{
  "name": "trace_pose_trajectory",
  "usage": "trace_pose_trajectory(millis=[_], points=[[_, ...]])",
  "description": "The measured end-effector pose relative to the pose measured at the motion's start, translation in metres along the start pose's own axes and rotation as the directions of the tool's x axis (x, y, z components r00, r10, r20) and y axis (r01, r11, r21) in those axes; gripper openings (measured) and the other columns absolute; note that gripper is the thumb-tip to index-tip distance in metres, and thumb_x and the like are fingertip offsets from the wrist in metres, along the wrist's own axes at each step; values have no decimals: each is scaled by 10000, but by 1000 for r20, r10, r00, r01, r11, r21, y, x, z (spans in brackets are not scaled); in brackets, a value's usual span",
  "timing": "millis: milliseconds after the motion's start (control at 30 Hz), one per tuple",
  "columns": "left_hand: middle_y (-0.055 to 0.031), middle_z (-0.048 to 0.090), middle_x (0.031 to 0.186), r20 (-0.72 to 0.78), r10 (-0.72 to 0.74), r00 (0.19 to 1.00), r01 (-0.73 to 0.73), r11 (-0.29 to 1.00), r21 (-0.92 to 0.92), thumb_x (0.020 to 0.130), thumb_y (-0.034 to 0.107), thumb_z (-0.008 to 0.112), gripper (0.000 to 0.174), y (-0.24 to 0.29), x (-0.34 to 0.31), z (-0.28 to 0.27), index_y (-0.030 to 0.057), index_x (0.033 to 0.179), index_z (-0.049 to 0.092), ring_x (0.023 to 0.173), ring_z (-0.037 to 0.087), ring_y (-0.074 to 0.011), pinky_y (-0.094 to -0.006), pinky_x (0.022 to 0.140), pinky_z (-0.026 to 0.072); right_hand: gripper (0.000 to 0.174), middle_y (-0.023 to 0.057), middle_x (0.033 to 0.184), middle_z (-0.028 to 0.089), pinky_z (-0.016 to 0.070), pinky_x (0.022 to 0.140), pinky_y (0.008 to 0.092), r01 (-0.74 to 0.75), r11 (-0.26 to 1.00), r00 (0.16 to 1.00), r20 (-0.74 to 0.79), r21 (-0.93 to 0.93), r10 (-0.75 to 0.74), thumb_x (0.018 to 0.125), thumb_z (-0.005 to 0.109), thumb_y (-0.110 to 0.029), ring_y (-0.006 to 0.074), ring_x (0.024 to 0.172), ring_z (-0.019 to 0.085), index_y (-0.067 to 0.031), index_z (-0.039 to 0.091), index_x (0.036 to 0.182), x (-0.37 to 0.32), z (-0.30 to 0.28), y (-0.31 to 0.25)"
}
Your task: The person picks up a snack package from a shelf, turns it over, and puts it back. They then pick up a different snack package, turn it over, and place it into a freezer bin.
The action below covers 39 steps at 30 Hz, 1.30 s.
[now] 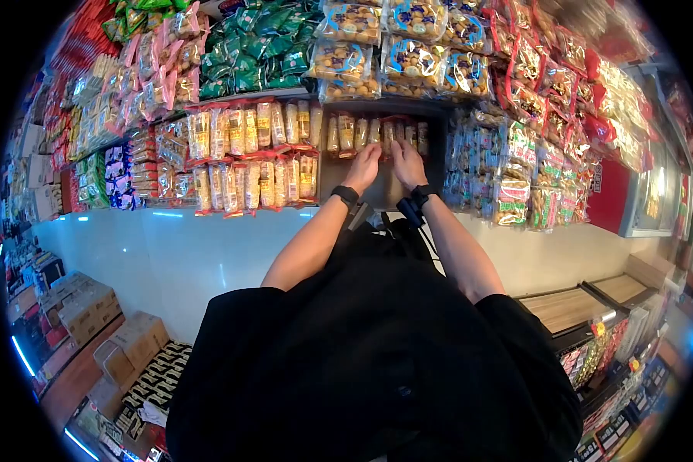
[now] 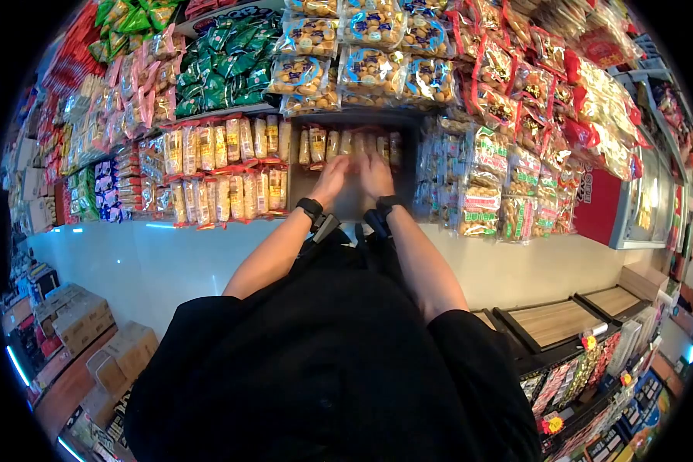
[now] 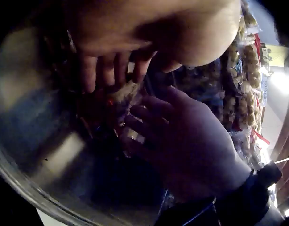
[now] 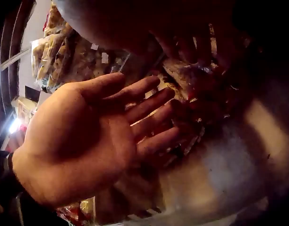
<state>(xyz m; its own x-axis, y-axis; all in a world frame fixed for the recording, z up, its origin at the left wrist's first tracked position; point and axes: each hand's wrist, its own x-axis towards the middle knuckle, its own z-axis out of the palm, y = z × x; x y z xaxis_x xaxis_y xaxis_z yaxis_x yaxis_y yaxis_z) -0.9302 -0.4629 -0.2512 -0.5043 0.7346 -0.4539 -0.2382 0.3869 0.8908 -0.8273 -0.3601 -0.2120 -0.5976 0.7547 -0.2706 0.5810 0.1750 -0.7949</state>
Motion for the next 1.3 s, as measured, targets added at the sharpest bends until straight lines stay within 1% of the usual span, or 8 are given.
trace_pose_trajectory(millis=[133, 233, 533, 733, 933, 1100, 1233, 1300], points=[[-177, 551, 1333, -48, -66, 997, 66, 998, 9, 998, 354, 426, 505, 42, -19, 5, -20, 1330, 498, 1260, 496, -269, -326, 1049, 353, 561, 258, 1225, 594, 414, 1001, 419, -158, 980, 978, 159, 121, 138, 995, 386, -449, 384, 1185, 544, 15, 551, 1264, 0, -17, -25], [-136, 468, 1425, 65, -103, 993, 105, 994, -26, 1012, 341, 415, 523, 36, -9, 0, 12, 1418, 425, 1316, 424, -229, -332, 1087, 314, 601, 260, 1259, 579, 388, 1033, 405, -110, 992, 991, 81, 63, 105, 998, 376, -467, 378, 1216, 526, 33, 531, 1293, 8, -5, -3], [-143, 482, 1413, 63, -113, 992, 114, 993, -17, 1012, 351, 415, 523, 36, -5, 5, 3, 1401, 444, 1314, 426, -236, -334, 1086, 312, 570, 252, 1223, 606, 422, 982, 392, -136, 973, 988, 94, 188, 120, 991, 410, -443, 365, 1168, 564, 47, 571, 1234, 5, -11, -24], [-176, 553, 1340, -26, -102, 994, 102, 995, 3, 989, 391, 436, 539, 49, -15, 6, -8, 1344, 503, 1250, 508, -264, -339, 1029, 373, 641, 231, 1250, 597, 428, 970, 359, -194, 974, 977, 111, 114, 182, 974, 424, -511, 317, 1175, 566, 45, 545, 1268, 12, -9, -20], [-166, 585, 1287, -13, -108, 994, 107, 993, -51, 976, 369, 474, 518, 47, -19, 3, -14, 1322, 519, 1207, 533, -259, -334, 1007, 386, 628, 193, 1160, 641, 508, 817, 323, -303, 870, 953, 133, 390, 272, 966, 473, -509, 226, 971, 647, 37, 554, 1267, 6, -7, -23], [-162, 619, 1228, -14, -52, 999, 51, 998, -47, 960, 320, 499, 459, 42, -24, 2, -28, 1252, 569, 1156, 567, -254, -334, 971, 413, 635, 156, 1091, 651, 518, 764, 308, -253, 913, 968, 76, 321, 241, 973, 452, -526, 184, 905, 642, 38, 568, 1242, 8, 19, 23], [-162, 656, 1134, 45, -8, 999, 9, 1000, -16, 955, 285, 505, 406, 13, -18, -5, -39, 1180, 602, 1078, 604, -241, -340, 918, 445, 604, 133, 1047, 658, 521, 760, 307, -274, 934, 959, 143, 230, 245, 974, 466, -496, 168, 889, 640, 39, 574, 1232, -14, -3, -19], [-155, 666, 1085, 10, 38, 999, -38, 999, 35, 954, 273, 513, 387, 17, -24, -9, -42, 1161, 604, 1030, 616, -227, -336, 885, 459, 561, 123, 1018, 657, 526, 742, 305, -210, 919, 977, 94, 334, 189, 974, 486, -463, 166, 869, 636, 34, 580, 1218, -33, -7, -40]])
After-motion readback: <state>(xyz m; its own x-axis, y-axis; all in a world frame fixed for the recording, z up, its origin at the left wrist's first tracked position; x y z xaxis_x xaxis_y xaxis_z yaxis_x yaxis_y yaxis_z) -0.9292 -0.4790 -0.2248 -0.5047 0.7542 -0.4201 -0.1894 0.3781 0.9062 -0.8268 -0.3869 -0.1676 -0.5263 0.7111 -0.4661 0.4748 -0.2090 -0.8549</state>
